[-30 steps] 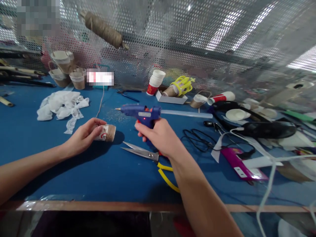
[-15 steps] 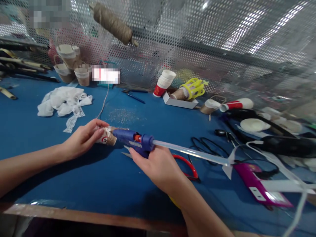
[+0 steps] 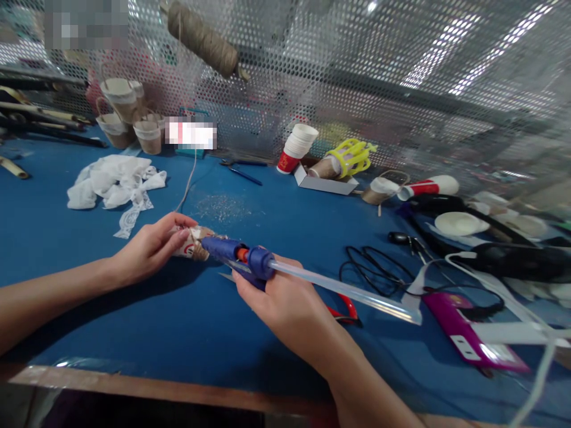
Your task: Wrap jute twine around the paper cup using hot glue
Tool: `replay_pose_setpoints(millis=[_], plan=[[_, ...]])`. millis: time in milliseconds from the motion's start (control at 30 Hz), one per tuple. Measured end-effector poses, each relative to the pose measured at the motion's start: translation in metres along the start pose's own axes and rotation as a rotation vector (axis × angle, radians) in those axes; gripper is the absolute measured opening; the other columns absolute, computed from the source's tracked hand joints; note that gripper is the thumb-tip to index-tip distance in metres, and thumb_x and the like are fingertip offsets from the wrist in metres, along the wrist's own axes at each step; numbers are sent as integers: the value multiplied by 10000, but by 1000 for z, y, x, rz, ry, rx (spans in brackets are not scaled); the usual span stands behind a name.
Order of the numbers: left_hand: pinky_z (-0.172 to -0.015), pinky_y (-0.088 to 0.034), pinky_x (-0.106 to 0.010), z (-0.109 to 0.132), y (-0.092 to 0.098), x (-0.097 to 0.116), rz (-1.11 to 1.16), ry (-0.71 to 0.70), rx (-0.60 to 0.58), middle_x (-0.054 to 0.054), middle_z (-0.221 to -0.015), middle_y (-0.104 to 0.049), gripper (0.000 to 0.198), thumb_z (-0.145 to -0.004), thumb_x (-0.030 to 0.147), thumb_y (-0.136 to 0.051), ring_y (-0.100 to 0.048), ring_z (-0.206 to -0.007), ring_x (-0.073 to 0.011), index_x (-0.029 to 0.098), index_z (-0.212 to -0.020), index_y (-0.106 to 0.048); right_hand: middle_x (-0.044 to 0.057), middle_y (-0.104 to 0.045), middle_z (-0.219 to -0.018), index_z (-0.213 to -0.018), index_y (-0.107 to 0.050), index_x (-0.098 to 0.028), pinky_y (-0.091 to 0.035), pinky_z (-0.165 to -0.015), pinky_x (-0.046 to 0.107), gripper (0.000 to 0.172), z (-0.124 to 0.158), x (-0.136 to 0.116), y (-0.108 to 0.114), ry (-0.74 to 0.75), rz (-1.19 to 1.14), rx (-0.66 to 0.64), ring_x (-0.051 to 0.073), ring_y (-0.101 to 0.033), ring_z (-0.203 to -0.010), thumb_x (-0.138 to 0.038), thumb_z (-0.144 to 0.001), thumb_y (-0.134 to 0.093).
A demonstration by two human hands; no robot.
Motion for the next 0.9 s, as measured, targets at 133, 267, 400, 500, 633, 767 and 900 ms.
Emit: replay_pose_setpoints(millis=[133, 267, 400, 500, 633, 767, 900], plan=[[-601, -451, -247, 0, 0, 0, -17, 11, 2, -61, -833, -659, 261, -884, 288, -342, -603, -668, -146, 136, -1035, -490, 23, -588, -604, -631, -529, -224, -420, -558, 314, 157, 0, -1, -4, 22, -6, -40, 177, -550, -549, -295, -770, -512], [-605, -446, -249, 0, 1, -1, -36, 18, 8, -53, -828, -656, 262, -885, 298, -340, -604, -667, -150, 146, -1040, -488, 30, -596, -645, -620, -520, -227, -432, -600, 332, 148, 2, -2, -3, 32, -15, -22, 198, -564, -609, -290, -753, -516], [-589, -441, -248, 0, 0, -3, -58, 25, 7, -51, -807, -656, 266, -883, 295, -341, -598, -647, -148, 144, -1045, -488, 35, -594, -646, -655, -553, -233, -447, -596, 345, 139, 1, -4, -3, 14, -18, -38, 199, -559, -592, -283, -765, -484], [-589, -444, -248, 0, 0, -3, -58, 15, 10, -56, -809, -656, 263, -882, 289, -343, -597, -647, -146, 141, -1040, -492, 41, -595, -634, -648, -570, -240, -450, -580, 341, 159, 0, -6, -1, 3, -13, -48, 196, -554, -572, -261, -768, -468], [-592, -446, -246, 0, -1, -1, -40, 9, 4, -58, -829, -655, 263, -883, 291, -339, -599, -654, -145, 142, -1041, -488, 42, -598, -628, -658, -584, -228, -442, -564, 339, 149, 2, -5, -1, 24, 34, -17, 202, -553, -579, -276, -763, -490], [-604, -448, -250, 0, -2, 0, -18, 17, -14, -63, -840, -657, 271, -885, 301, -335, -606, -677, -154, 139, -1044, -483, -1, -508, -491, -658, -581, -233, -398, -498, 313, 174, 4, 1, -2, 49, 89, 17, 189, -514, -509, -335, -778, -508], [-604, -449, -257, 0, -3, 2, -16, 17, -25, -72, -828, -662, 280, -883, 303, -338, -611, -676, -163, 131, -1053, -479, 6, -502, -492, -678, -589, -232, -389, -506, 301, 162, 4, -1, -2, 89, 121, 23, 204, -548, -575, -312, -788, -502]])
Point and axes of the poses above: each hand's wrist, its own z-axis away from the middle knuckle, its own y-axis out of the back of the hand, x = y × z, the point moved 9 cm from there along -z, towards the middle knuckle
